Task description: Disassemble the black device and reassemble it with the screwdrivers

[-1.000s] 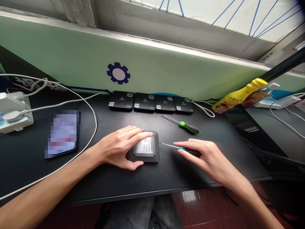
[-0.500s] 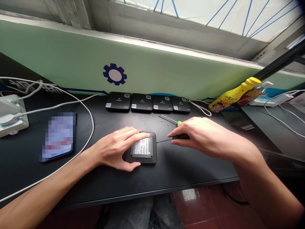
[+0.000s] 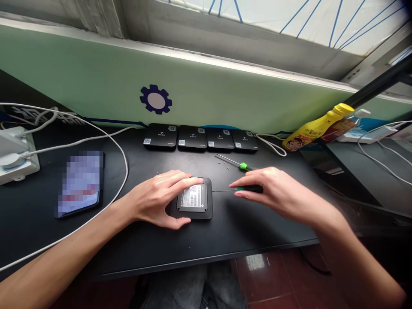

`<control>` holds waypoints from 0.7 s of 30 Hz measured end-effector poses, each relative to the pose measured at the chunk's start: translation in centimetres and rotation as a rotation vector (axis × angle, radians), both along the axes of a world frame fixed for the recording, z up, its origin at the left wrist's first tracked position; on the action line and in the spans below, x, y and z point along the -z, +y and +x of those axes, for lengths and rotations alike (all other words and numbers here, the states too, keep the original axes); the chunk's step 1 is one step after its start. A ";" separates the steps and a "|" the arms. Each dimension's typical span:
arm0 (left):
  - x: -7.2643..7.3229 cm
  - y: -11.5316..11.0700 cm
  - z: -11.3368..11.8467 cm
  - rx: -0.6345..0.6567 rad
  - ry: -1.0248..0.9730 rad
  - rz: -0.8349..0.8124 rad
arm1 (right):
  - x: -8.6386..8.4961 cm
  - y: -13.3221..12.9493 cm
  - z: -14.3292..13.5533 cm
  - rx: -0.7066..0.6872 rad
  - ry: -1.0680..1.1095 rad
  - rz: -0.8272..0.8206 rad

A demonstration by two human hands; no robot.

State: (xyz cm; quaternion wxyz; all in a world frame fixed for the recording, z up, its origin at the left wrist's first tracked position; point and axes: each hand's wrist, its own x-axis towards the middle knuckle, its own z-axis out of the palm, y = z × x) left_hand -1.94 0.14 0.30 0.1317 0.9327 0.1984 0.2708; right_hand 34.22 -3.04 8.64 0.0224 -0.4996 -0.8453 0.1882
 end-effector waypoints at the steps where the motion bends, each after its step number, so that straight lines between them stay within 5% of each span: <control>1: 0.0 0.0 0.0 0.002 0.001 -0.002 | 0.9 -0.7 0.4 0.042 0.067 -0.038; 7: 0.3 0.1 -0.2 -0.004 0.023 -0.026 | 6.2 -5.0 0.6 0.275 0.339 -0.178; 13: -0.3 -1.2 1.7 -0.111 0.128 0.010 | 8.2 -6.7 -0.7 0.344 0.327 -0.040; 21: -1.6 -4.6 3.3 -0.733 0.349 0.077 | 8.8 -8.8 -3.1 0.385 0.290 0.079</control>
